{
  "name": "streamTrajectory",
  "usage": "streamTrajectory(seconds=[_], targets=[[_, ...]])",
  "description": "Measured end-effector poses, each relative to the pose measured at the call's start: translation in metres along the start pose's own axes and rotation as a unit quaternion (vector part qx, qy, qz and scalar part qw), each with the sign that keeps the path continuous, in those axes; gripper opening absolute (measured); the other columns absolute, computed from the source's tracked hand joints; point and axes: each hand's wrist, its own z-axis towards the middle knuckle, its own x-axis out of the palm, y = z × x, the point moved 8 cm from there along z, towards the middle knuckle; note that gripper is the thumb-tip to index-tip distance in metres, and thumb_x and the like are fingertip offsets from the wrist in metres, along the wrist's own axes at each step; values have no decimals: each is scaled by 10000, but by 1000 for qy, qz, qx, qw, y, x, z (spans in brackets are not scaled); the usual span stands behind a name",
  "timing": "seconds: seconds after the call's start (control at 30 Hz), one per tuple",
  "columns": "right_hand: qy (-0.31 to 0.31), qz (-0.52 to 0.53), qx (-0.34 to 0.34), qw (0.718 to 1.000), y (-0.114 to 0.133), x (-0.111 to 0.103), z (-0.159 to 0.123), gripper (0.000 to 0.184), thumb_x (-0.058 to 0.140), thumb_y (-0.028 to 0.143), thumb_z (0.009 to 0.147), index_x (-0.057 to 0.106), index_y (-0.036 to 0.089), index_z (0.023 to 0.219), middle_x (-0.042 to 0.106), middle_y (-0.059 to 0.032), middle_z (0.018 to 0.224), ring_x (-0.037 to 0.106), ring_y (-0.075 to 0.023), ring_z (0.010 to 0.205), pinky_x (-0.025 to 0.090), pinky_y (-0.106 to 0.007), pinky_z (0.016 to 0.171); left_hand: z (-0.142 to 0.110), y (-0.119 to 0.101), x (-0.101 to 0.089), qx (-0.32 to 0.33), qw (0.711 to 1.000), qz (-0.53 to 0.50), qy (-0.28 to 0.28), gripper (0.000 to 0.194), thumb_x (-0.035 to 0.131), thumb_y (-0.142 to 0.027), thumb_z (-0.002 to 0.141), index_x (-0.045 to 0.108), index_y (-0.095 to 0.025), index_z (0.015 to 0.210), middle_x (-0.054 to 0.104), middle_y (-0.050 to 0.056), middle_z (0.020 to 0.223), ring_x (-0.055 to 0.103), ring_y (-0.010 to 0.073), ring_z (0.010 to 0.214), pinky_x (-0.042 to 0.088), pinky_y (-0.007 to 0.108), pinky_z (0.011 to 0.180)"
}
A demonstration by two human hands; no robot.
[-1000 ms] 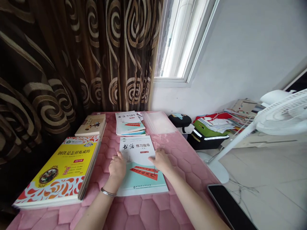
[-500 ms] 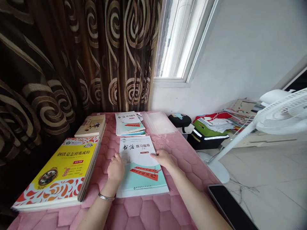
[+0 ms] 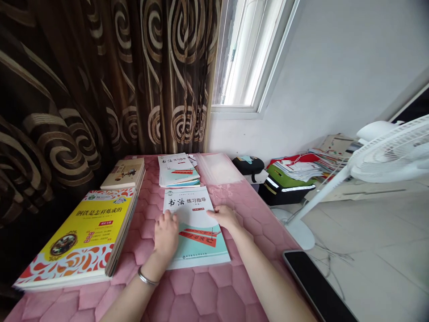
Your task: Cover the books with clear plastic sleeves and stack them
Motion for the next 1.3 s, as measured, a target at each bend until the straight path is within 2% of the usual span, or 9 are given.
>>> streamTrajectory(seconds=[0.1, 0.17, 0.3, 0.43, 0.63, 0.73, 0.93, 1.07, 1.3], targets=[[2, 11, 0, 1000, -2, 1, 2, 295, 641, 485, 800, 689, 216, 688, 698, -3, 636, 669, -173, 689, 392, -233, 604, -27, -48, -3, 143, 985, -80, 48, 268, 465, -193, 905, 611, -209, 1129, 561, 108, 1239, 533, 254, 1115, 485, 414, 931], [1, 19, -4, 1000, -4, 2, 4, 292, 652, 482, 791, 678, 213, 682, 694, -2, 640, 665, -175, 701, 390, -233, 611, -37, -54, -4, 152, 980, -111, 62, 275, 506, -314, 910, 607, -222, 1148, 555, 101, 1266, 518, 269, 1154, 463, 432, 961], [-3, 47, -37, 998, -5, 5, 4, 277, 614, 446, 829, 637, 199, 706, 703, -10, 727, 651, -169, 749, 385, -228, 634, -20, 13, -3, -65, 995, -81, 16, 425, 441, -357, 933, 518, -121, 1278, 510, 210, 1320, 506, 361, 1178, 444, 525, 923], [-11, 84, -71, 994, -1, 11, 1, 222, 519, 394, 891, 572, 198, 799, 686, -10, 786, 624, -155, 728, 387, -222, 602, 6, 74, 24, -192, 946, -255, 58, 434, 529, -257, 862, 511, -1, 1212, 613, 261, 1154, 569, 346, 1143, 449, 445, 930], [-14, 141, -116, 983, 5, 11, -7, 218, 415, 413, 933, 505, 221, 884, 683, -3, 771, 621, -160, 674, 438, -238, 596, 23, 78, 40, -205, 873, -436, 75, 196, 608, -220, 780, 614, -136, 957, 733, 107, 888, 695, 249, 890, 518, 313, 757], [-53, 194, -152, 968, 12, -11, -11, 263, 386, 463, 943, 488, 221, 958, 699, -38, 811, 635, -178, 699, 463, -252, 607, 30, 69, 24, -181, 840, -508, 51, 194, 535, -307, 842, 594, -148, 936, 726, 77, 877, 690, 202, 826, 516, 276, 706], [-191, 347, -266, 879, 40, -78, -25, 332, 453, 541, 915, 501, 224, 999, 683, -53, 853, 631, -205, 786, 500, -305, 715, 48, 65, -39, -87, 701, -695, -132, 327, 639, -475, 770, 522, -204, 911, 666, 22, 860, 616, 159, 792, 466, 263, 721], [-199, 332, -283, 877, 41, -73, -23, 309, 490, 521, 902, 563, 221, 914, 668, -43, 814, 606, -197, 770, 501, -302, 719, 44, 68, -36, -71, 707, -684, -167, 268, 607, -449, 807, 529, -212, 904, 629, 2, 828, 569, 147, 771, 445, 258, 728], [-211, 288, -227, 906, 20, -43, -14, 397, 404, 578, 896, 574, 219, 890, 678, -80, 869, 616, -227, 813, 492, -326, 752, 40, 67, -3, -94, 746, -650, -104, 431, 556, -619, 773, 602, -191, 799, 639, 23, 765, 544, 170, 732, 436, 279, 697]])
